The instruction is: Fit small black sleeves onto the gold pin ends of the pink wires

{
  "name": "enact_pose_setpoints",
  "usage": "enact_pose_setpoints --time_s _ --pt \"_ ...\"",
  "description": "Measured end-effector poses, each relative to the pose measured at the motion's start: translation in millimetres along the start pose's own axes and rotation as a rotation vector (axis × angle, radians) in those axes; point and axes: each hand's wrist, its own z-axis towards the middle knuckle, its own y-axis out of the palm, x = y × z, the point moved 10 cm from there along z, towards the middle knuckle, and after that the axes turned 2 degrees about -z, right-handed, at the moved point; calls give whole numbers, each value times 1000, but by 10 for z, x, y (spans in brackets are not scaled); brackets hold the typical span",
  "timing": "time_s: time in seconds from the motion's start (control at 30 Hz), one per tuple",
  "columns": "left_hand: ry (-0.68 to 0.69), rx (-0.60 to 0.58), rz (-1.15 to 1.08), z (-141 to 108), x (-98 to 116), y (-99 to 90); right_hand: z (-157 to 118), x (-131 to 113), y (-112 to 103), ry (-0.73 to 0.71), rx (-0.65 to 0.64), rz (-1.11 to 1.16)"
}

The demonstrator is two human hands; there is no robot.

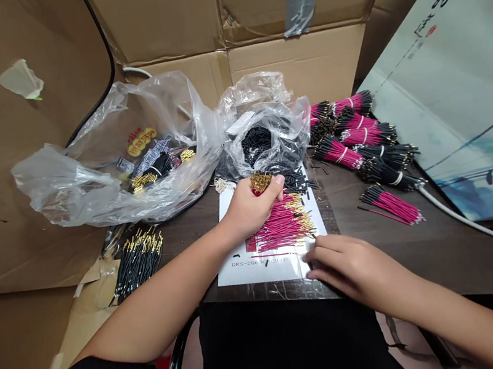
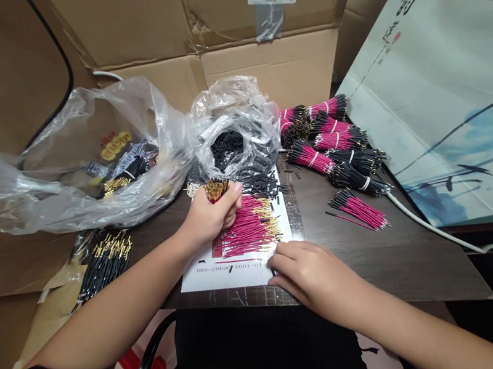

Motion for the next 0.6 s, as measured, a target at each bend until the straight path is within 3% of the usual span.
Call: enact_pose_setpoints --time_s 0.2,0.43,0.6 --pt "33 12 3 -1 28 -4 80 -95 -53 -60 87 97" --pt "11 117 -23 -32 71 -67 455 -535 142 -237 71 -360" --pt "29 150 -34 -28 95 -127 550 -687 282 -300 48 -507"
